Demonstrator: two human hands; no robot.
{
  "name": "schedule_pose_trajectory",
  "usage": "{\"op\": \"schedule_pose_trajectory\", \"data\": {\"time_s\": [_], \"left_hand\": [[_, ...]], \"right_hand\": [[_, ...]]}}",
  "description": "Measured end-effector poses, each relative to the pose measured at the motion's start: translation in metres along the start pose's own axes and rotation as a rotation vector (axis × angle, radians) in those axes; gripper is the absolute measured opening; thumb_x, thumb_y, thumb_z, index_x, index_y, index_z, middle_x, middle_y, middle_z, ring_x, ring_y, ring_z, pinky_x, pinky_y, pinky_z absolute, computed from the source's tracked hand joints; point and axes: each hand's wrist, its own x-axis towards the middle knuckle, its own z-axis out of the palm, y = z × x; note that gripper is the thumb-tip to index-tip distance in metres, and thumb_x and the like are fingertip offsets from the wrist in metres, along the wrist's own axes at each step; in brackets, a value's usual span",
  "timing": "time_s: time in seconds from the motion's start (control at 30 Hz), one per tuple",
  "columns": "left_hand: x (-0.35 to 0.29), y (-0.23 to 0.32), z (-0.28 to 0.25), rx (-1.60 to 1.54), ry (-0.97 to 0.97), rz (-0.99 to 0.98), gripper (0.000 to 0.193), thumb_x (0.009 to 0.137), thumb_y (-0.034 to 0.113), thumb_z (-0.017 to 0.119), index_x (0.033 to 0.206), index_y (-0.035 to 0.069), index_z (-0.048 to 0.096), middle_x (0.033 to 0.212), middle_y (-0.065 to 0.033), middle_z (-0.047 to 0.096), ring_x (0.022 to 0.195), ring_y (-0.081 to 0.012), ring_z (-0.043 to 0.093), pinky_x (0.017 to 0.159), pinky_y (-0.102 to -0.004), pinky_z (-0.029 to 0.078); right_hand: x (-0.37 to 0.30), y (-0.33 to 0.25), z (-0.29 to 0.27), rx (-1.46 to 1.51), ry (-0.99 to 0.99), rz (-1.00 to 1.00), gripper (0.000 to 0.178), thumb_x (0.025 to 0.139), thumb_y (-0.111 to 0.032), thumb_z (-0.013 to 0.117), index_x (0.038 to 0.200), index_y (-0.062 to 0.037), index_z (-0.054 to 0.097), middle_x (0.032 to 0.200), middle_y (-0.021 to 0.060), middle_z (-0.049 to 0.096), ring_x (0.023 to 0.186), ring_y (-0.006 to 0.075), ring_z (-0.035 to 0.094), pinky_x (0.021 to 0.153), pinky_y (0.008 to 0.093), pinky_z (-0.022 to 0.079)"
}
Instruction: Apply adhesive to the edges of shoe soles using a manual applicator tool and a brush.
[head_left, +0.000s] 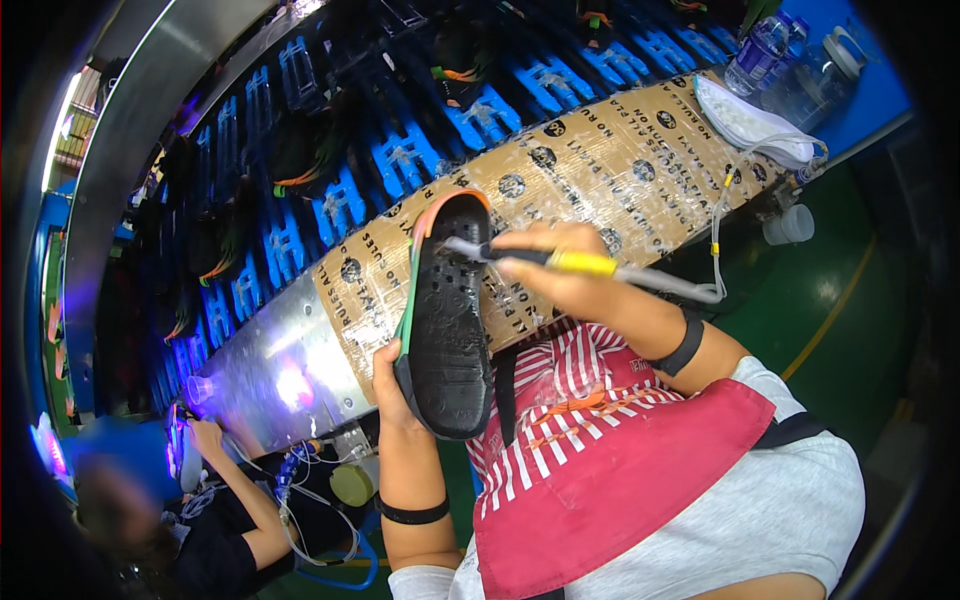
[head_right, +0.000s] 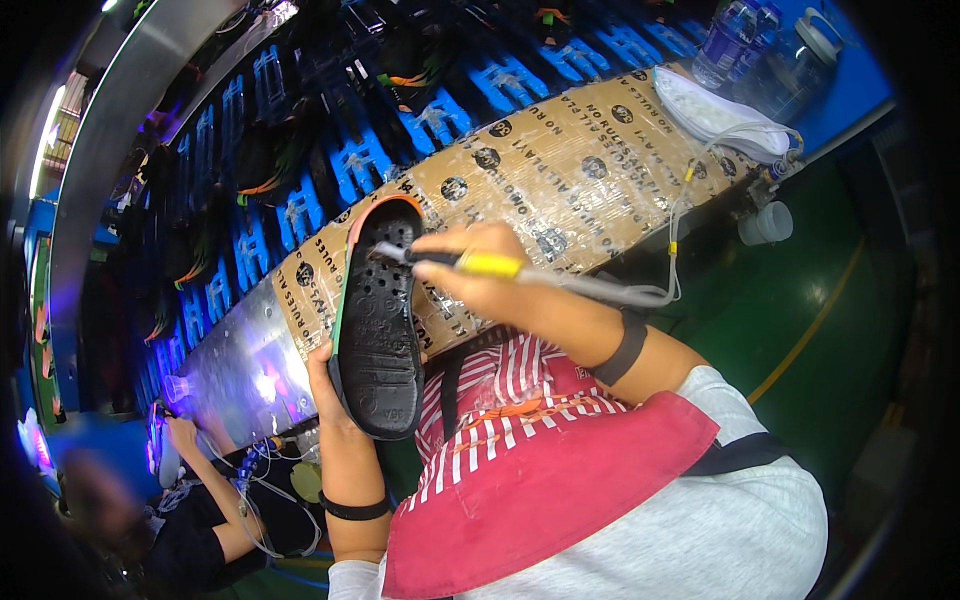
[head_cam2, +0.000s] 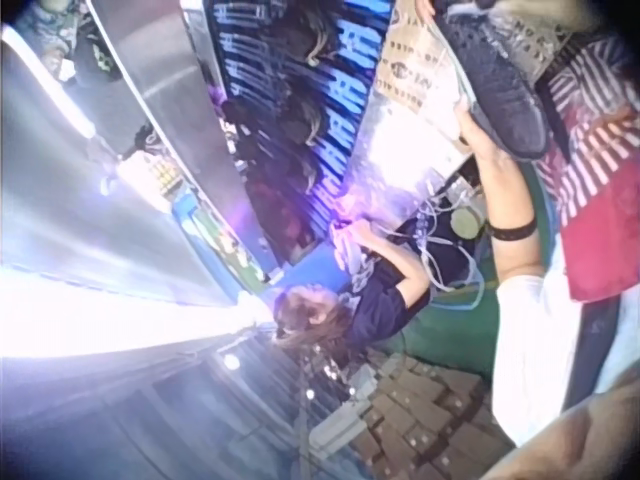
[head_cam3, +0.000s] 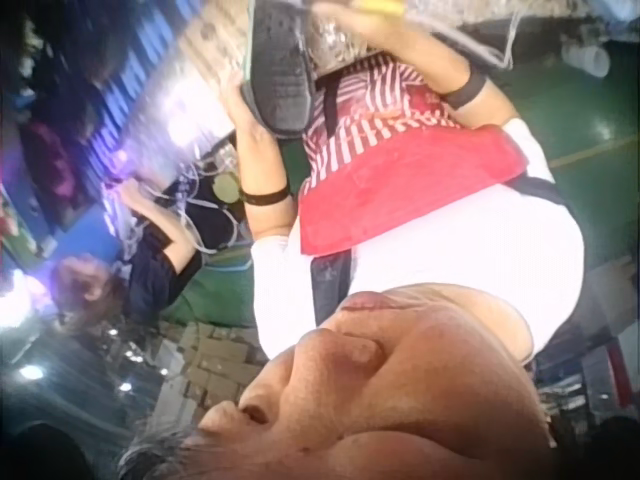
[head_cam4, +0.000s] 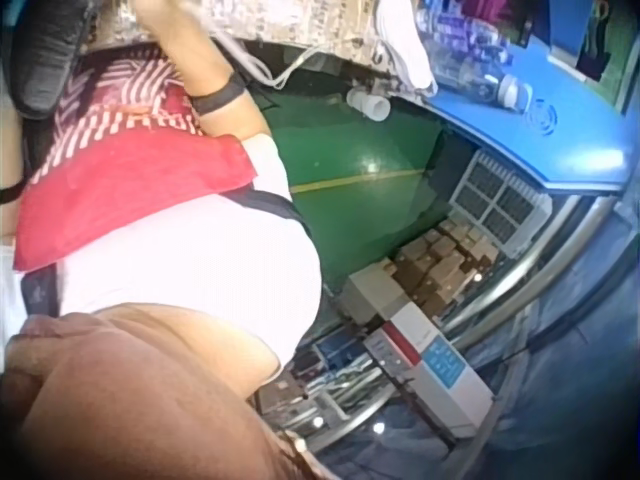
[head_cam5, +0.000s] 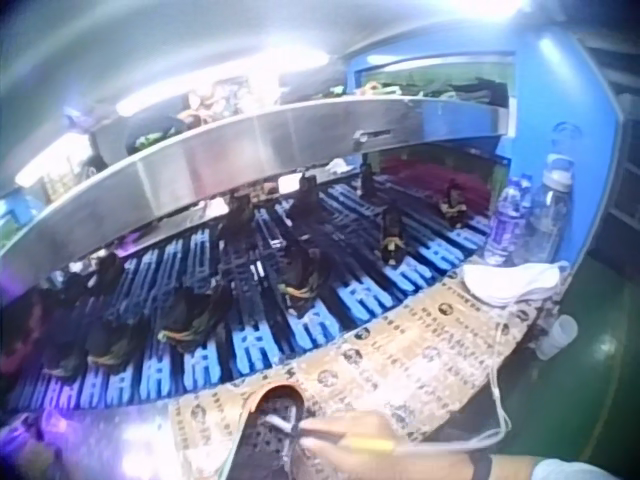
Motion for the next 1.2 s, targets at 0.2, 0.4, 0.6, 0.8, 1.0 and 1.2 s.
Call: {"op": "schedule_pose_trajectory", "data": {"time_s": [0.2, 0.4, 0.6, 0.8, 1.0, 1.2], "left_hand": [[-0.003, -0.003, -0.004, -0.107, 0.078, 0.100, 0.054, 0.081, 0.041, 0.036, 0.114, 0.000, 0.050, 0.107, -0.0169, 0.057, 0.091, -0.0278, 0.059, 0.084, -0.0402, 0.046], [-0.024, 0.011, -0.004, -0.069, 0.305, 0.449, 0.072, 0.084, 0.057, 0.028, 0.139, 0.013, 0.013, 0.133, -0.0184, 0.035, 0.118, -0.0340, 0.040, 0.097, -0.0473, 0.035], [-0.030, 0.011, -0.022, 0.313, 0.312, 0.984, 0.079, 0.078, 0.026, 0.058, 0.139, 0.010, 0.010, 0.127, -0.0150, 0.037, 0.115, -0.0277, 0.042, 0.097, -0.0415, 0.034], [-0.028, 0.046, -0.009, 0.385, 0.378, 1.066, 0.070, 0.067, 0.009, 0.062, 0.128, 0.000, 0.029, 0.117, -0.0124, 0.044, 0.107, -0.0241, 0.046, 0.095, -0.0380, 0.037], [-0.094, 0.126, 0.012, 0.500, 0.387, 1.640, 0.067, 0.075, 0.039, 0.054, 0.128, 0.003, 0.035, 0.126, -0.0166, 0.042, 0.114, -0.0293, 0.044, 0.095, -0.0402, 0.037], [-0.096, 0.225, 0.076, 0.244, 0.421, 2.025, 0.056, 0.077, 0.037, 0.061, 0.117, 0.002, 0.044, 0.117, -0.0167, 0.048, 0.106, -0.0291, 0.049, 0.090, -0.0397, 0.041]], "right_hand": [[-0.017, -0.023, 0.020, 0.086, -0.364, -0.362, 0.025, 0.068, -0.013, 0.071, 0.092, -0.0068, 0.064, 0.065, 0.0081, 0.058, 0.055, 0.0219, 0.056, 0.050, 0.0308, 0.044], [0.000, -0.026, -0.005, 0.189, -0.142, -0.081, 0.027, 0.070, -0.010, 0.068, 0.096, -0.0046, 0.064, 0.067, 0.0108, 0.061, 0.057, 0.0214, 0.059, 0.053, 0.0279, 0.044], [0.004, -0.017, -0.007, 0.250, -0.063, 0.103, 0.025, 0.070, -0.011, 0.068, 0.094, -0.0036, 0.065, 0.071, 0.0110, 0.063, 0.061, 0.0176, 0.061, 0.057, 0.0269, 0.046], [0.004, -0.016, -0.016, 0.246, -0.088, 0.208, 0.025, 0.071, -0.013, 0.068, 0.094, -0.0029, 0.065, 0.075, 0.0116, 0.065, 0.065, 0.0161, 0.062, 0.060, 0.0262, 0.047], [0.008, -0.013, -0.017, 0.326, -0.090, 0.287, 0.026, 0.071, -0.010, 0.068, 0.095, -0.0002, 0.064, 0.083, 0.0127, 0.065, 0.074, 0.0151, 0.062, 0.066, 0.0257, 0.047], [0.017, -0.008, -0.023, 0.375, -0.097, 0.348, 0.026, 0.072, -0.010, 0.067, 0.095, 0.0011, 0.063, 0.081, 0.0116, 0.065, 0.072, 0.0131, 0.061, 0.066, 0.0247, 0.047]]}}
